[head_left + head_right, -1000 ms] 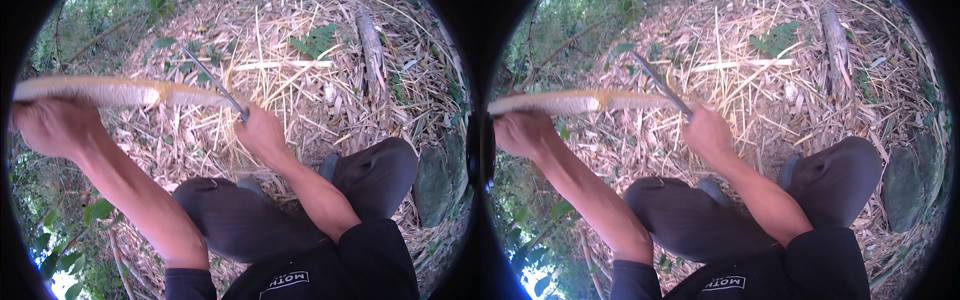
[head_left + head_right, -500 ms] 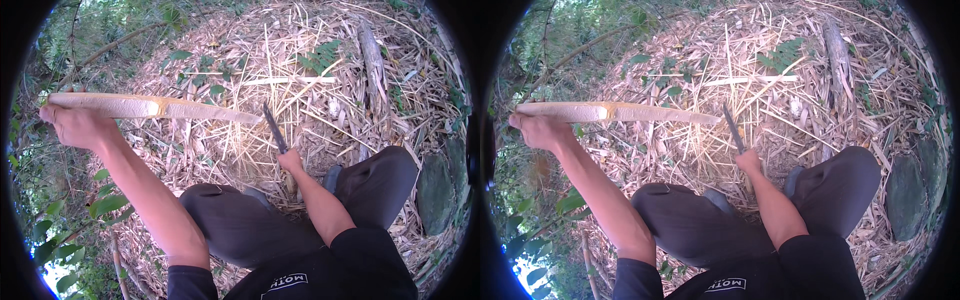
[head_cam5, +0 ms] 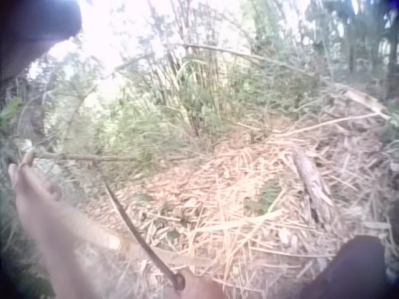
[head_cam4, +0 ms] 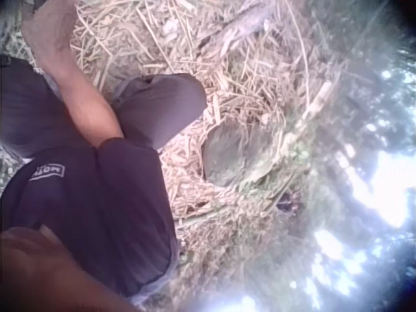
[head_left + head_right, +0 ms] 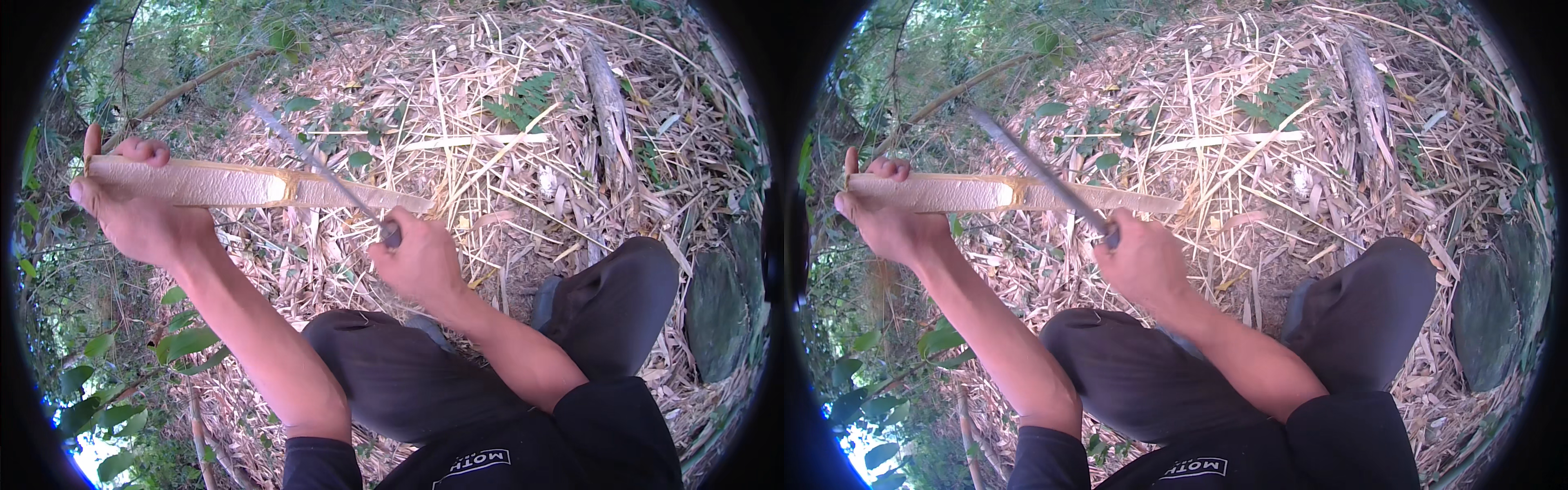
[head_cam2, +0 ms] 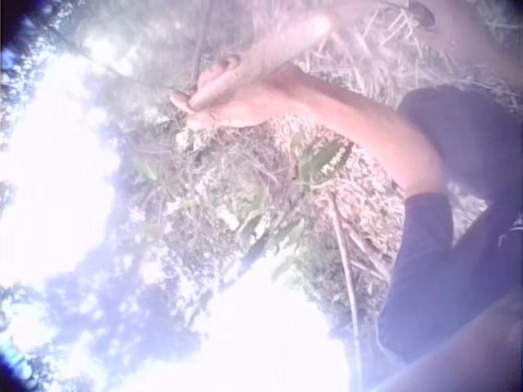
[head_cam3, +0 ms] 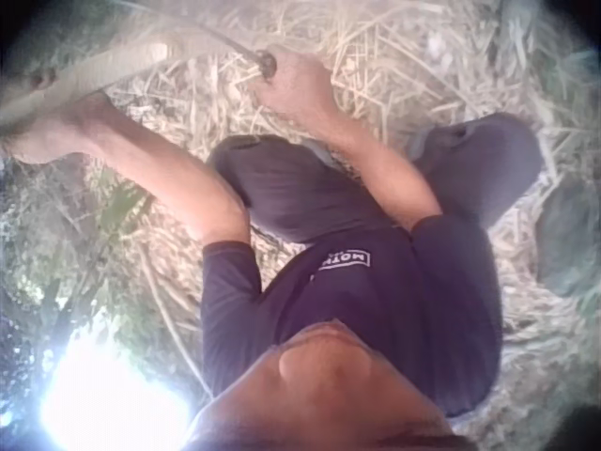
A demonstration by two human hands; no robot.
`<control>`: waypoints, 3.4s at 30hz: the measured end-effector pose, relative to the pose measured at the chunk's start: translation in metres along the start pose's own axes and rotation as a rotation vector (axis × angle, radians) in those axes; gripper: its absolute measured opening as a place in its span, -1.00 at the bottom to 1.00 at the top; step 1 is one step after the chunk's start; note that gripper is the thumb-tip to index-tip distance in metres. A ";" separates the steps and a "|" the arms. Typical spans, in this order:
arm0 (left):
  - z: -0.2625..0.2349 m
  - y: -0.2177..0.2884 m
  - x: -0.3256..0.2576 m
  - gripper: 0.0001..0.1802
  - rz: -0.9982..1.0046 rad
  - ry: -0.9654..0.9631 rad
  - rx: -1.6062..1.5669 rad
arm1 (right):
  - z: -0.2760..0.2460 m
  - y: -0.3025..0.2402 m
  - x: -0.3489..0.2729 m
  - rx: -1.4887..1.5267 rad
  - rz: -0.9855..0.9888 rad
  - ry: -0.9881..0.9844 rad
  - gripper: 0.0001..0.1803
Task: The person sits on the forest floor and uses a large knife to shave the outer layer off a long piece of bamboo. They repeatedly scrape the bamboo to create a smooth, tapered point at one end, occasionally rotating the piece to work on different sides.
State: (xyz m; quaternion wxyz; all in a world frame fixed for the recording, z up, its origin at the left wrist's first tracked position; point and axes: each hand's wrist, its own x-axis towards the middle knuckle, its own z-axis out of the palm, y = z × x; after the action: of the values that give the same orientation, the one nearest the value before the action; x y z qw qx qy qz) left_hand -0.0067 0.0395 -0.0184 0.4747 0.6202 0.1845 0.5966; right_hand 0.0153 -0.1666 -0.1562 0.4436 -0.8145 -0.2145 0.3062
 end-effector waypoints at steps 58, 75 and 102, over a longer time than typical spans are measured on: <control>-0.026 -0.006 0.004 -0.56 -0.094 0.156 0.038 | 0.074 0.300 0.018 0.137 0.650 -0.012 -0.70; -0.009 0.004 0.005 -0.54 -0.119 -0.366 -0.338 | 0.027 0.094 0.024 -0.052 0.352 -0.005 -0.73; -0.005 0.000 0.005 -0.69 -0.063 -0.620 -0.526 | 0.055 0.213 0.029 -0.289 0.423 0.023 -0.56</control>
State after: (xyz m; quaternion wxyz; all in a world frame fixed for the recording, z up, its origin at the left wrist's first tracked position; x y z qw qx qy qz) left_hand -0.0103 0.0455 -0.0163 0.6685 0.6220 -0.1073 0.3934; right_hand 0.0145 -0.2259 -0.3704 0.2510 -0.8997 -0.0757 0.3491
